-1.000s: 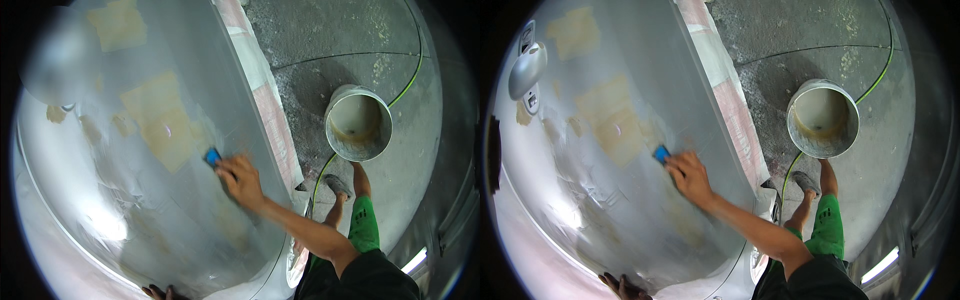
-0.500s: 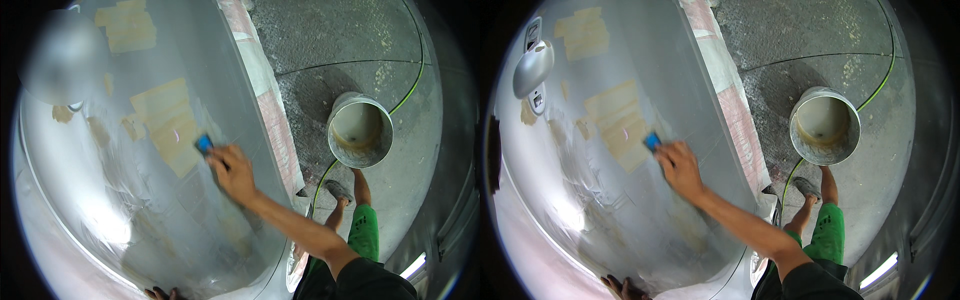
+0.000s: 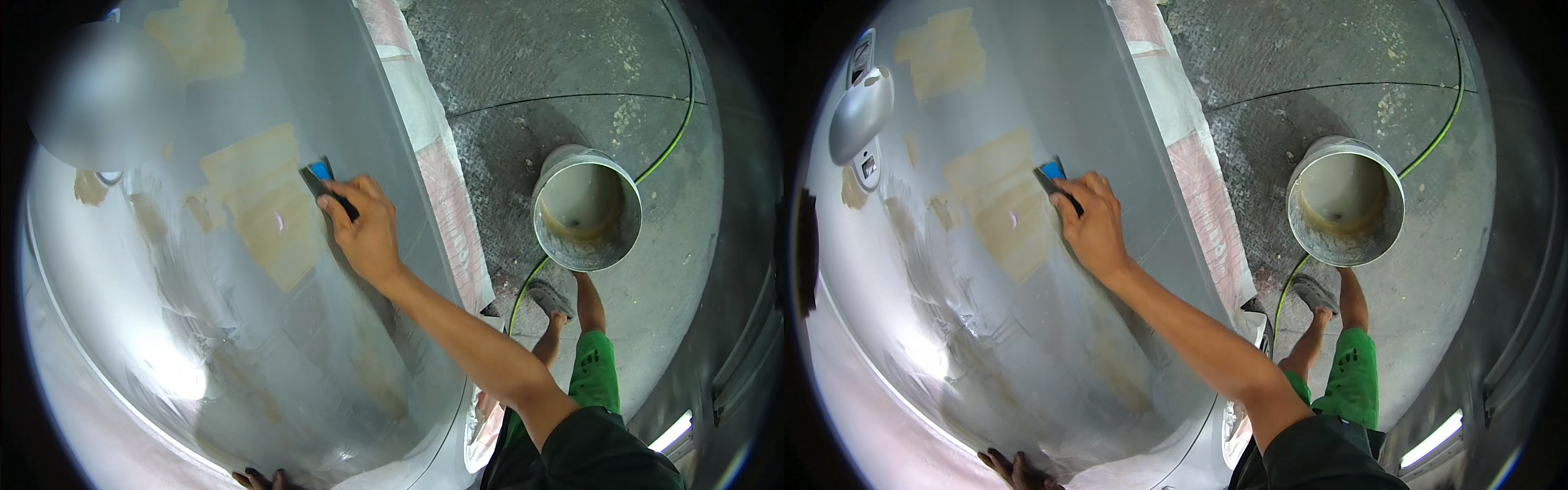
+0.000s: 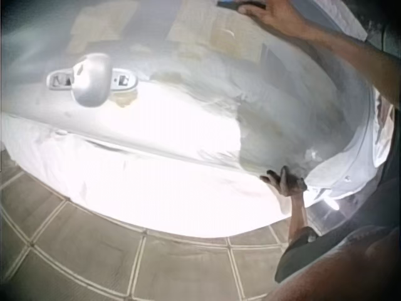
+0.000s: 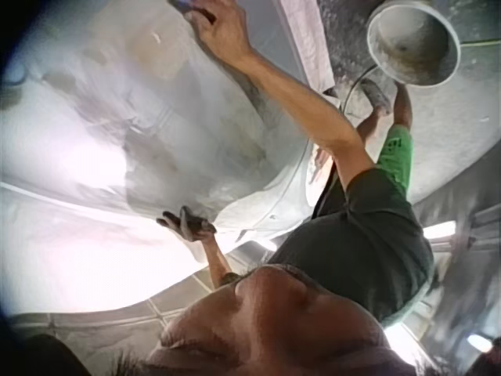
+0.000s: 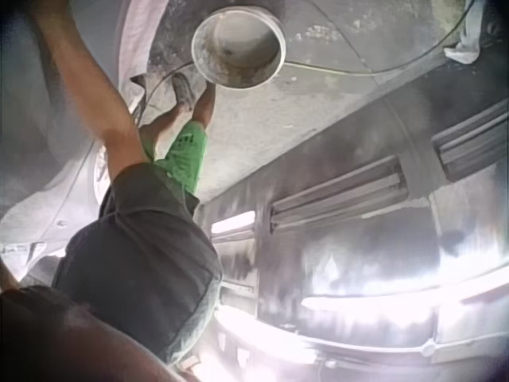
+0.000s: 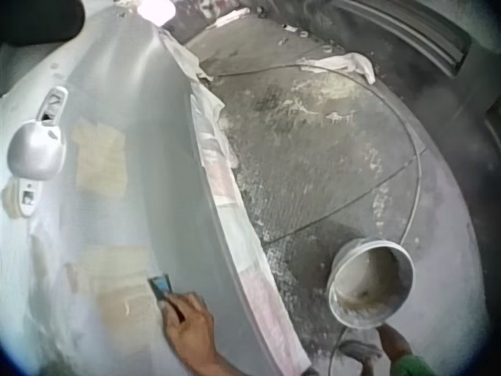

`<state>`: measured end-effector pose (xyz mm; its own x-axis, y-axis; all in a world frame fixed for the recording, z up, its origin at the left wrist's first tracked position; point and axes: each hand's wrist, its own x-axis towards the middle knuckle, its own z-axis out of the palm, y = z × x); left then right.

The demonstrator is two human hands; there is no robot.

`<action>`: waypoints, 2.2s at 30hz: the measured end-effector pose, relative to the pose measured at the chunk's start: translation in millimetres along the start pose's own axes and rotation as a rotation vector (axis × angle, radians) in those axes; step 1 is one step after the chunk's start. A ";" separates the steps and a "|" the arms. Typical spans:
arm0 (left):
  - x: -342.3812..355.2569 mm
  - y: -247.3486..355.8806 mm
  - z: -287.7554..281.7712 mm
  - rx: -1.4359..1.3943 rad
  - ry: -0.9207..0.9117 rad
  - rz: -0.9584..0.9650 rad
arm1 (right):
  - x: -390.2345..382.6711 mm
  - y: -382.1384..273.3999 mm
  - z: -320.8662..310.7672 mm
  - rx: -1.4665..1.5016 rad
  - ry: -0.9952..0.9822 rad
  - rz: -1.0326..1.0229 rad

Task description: The person sands the surface of a car hood using a sanding block and water from a bucket. They repeatedly dip the sanding block into the bucket and rub it across the hood to smooth the surface.

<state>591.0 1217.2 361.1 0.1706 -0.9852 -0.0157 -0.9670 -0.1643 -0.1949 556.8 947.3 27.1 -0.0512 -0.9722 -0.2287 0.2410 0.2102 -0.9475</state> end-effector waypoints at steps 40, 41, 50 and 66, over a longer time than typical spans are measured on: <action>-19.7 4.2 2.1 0.264 0.094 -0.048 | 11.7 223.9 -282.2 -0.375 0.340 0.397; -13.3 1.2 2.9 0.223 0.116 0.019 | 7.4 290.0 -350.6 -0.468 0.359 0.376; -0.7 3.8 9.7 0.607 0.214 -0.116 | 90.8 618.7 -636.2 -1.696 -0.139 0.368; 0.2 2.7 11.6 -0.017 0.130 -0.116 | -36.1 64.7 -147.5 0.025 -0.297 0.331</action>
<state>590.6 1217.1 349.2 0.2561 -0.9574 0.1331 -0.9456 -0.2767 -0.1713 431.3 1011.3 -59.0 0.3125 -0.8414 -0.4409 0.2209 0.5158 -0.8277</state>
